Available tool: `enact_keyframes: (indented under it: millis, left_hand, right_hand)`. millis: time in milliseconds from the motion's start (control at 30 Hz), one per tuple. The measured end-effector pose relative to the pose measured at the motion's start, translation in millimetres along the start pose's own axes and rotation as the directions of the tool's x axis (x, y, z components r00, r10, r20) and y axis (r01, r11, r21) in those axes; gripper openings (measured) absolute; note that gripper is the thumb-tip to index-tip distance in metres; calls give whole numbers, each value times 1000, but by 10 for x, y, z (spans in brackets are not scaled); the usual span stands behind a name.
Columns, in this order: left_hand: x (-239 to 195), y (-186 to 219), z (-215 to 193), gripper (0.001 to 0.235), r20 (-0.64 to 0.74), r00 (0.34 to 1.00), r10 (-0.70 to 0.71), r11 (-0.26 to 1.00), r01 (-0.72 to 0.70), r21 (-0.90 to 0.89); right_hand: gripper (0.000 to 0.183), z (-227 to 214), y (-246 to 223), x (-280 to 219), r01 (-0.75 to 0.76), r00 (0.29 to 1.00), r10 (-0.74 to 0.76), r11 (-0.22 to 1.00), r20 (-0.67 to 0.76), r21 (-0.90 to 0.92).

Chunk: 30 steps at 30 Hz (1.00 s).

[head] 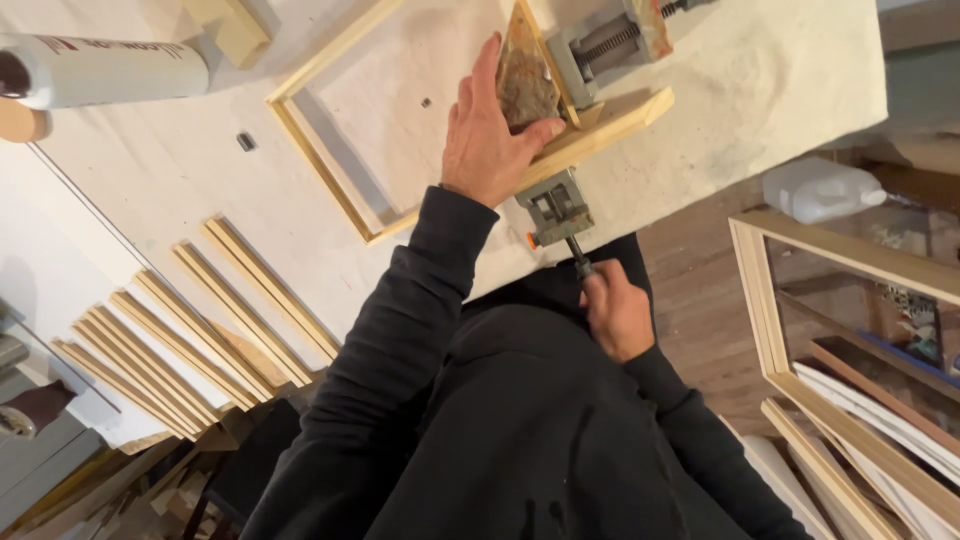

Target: Assembling wooden picture frames by gluing corners and using clamps.

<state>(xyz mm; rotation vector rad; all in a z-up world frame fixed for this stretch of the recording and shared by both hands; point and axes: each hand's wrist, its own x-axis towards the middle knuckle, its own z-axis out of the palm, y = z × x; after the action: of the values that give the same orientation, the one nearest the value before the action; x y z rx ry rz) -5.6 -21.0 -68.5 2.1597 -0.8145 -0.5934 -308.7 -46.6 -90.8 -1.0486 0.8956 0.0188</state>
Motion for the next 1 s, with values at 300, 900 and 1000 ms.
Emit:
enact_keyframes:
  millis: [300,900,1000]
  left_hand:
    - [-52,28,6,108,35,998,-59,998,58,31]
    - [-3,90,-59,106,26,997,-75,997,75,14]
    - [4,60,-83,108,52,995,-84,996,83,10]
  right_hand:
    - [59,-230,68,82,-422,864,175,764,472,489]
    - [42,-76,-391,300,-282,911,364,892,193,-353]
    - [40,-205,-824,295,-4,948,211,757,239,-653]
